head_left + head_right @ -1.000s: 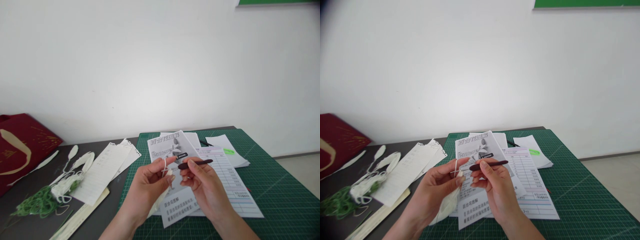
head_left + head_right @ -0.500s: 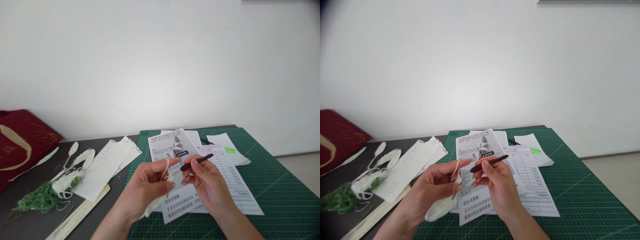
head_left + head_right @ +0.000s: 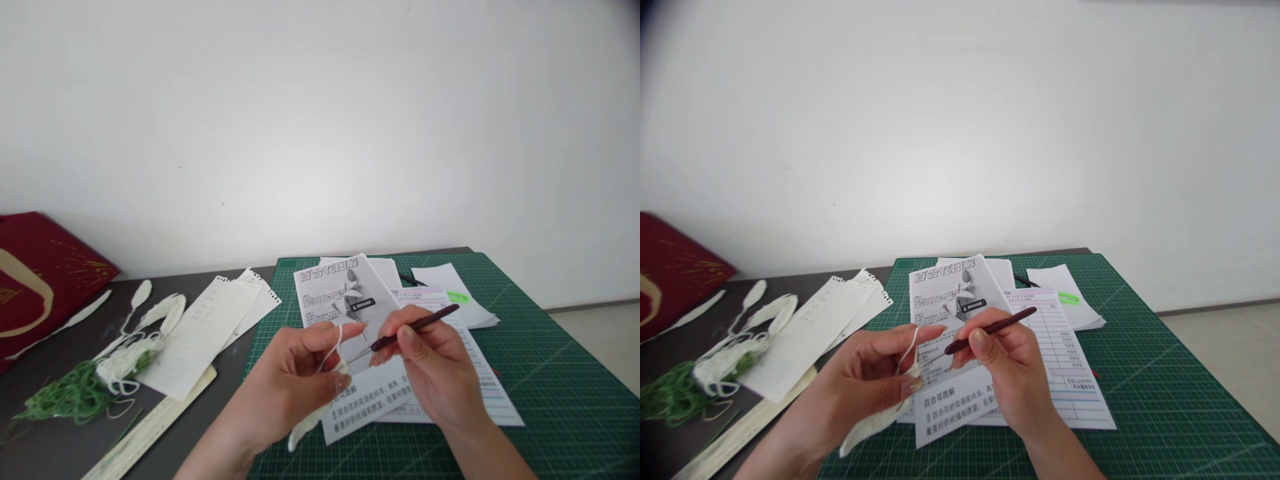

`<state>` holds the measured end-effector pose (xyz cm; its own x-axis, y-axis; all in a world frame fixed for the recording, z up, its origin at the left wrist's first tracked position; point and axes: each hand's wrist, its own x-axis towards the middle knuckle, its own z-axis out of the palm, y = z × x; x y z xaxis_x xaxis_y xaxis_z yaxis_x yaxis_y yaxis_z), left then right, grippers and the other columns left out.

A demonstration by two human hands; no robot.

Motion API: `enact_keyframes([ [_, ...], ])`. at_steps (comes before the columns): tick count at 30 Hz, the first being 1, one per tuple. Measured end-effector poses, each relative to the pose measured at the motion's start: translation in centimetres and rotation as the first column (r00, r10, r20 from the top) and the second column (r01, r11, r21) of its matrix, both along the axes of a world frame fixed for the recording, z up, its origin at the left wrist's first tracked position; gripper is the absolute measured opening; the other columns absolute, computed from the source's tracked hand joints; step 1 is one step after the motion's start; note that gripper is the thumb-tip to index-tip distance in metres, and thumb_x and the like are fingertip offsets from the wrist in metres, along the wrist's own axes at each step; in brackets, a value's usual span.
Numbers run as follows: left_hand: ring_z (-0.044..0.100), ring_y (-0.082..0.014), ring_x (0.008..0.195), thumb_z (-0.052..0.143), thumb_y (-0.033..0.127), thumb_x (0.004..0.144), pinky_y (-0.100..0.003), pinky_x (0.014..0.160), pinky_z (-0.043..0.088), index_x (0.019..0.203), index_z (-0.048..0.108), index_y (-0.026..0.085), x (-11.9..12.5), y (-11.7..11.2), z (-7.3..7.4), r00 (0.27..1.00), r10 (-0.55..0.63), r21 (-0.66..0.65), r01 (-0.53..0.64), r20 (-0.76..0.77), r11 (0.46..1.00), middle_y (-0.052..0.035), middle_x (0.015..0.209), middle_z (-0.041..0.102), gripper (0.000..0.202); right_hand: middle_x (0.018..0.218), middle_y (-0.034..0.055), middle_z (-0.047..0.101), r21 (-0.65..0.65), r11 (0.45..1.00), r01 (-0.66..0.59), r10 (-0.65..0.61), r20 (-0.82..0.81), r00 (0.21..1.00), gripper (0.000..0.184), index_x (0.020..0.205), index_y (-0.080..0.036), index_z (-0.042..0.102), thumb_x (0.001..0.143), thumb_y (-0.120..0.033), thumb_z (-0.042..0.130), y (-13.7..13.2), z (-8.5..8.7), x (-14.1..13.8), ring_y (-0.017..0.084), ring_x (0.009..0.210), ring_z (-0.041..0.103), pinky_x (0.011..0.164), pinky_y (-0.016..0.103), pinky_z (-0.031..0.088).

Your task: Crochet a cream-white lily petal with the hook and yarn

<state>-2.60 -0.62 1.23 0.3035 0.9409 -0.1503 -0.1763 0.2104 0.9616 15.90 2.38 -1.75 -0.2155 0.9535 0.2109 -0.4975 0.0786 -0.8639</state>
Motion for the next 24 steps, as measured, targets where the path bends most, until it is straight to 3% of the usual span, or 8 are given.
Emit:
enact_keyframes([
  [11,0.06,-0.0254,0.088,0.074,0.02,0.071,-0.037,0.078,0.048,0.112,0.072,0.021,-0.13,-0.04,0.21,0.999,-0.008,0.038,0.01,-0.046,0.999,-0.007,0.087,0.068,0.041,0.07,0.0015,0.067,0.037,0.997,0.066,-0.068,0.057,0.996,0.012,0.081,-0.021,0.073,0.082,-0.032,0.069,-0.49,0.39,0.48,0.015,0.062,0.062,0.059,0.028,0.049],
  [19,0.061,-0.0248,0.087,0.075,0.021,0.071,-0.036,0.078,0.048,0.113,0.071,0.021,-0.05,-0.06,-0.02,0.999,-0.008,0.034,0.01,-0.033,0.999,-0.0073,0.092,0.07,0.042,0.074,0.0018,0.066,0.16,0.983,0.09,-0.107,0.103,0.989,0.01,0.085,-0.023,0.073,0.086,-0.029,0.066,-0.95,0.54,0.71,0.015,0.067,0.061,0.062,0.027,0.049],
  [24,0.061,-0.0259,0.089,0.075,0.021,0.071,-0.037,0.077,0.049,0.113,0.071,0.022,-0.09,-0.06,-0.07,1.0,-0.012,0.007,0.012,-0.018,1.0,-0.0088,0.097,0.07,0.042,0.066,0.0005,0.068,0.0,0.997,0.077,-0.077,-0.011,0.997,0.011,0.081,-0.019,0.073,0.082,-0.029,0.07,-0.64,0.26,0.04,0.011,0.06,0.064,0.059,0.021,0.051],
])
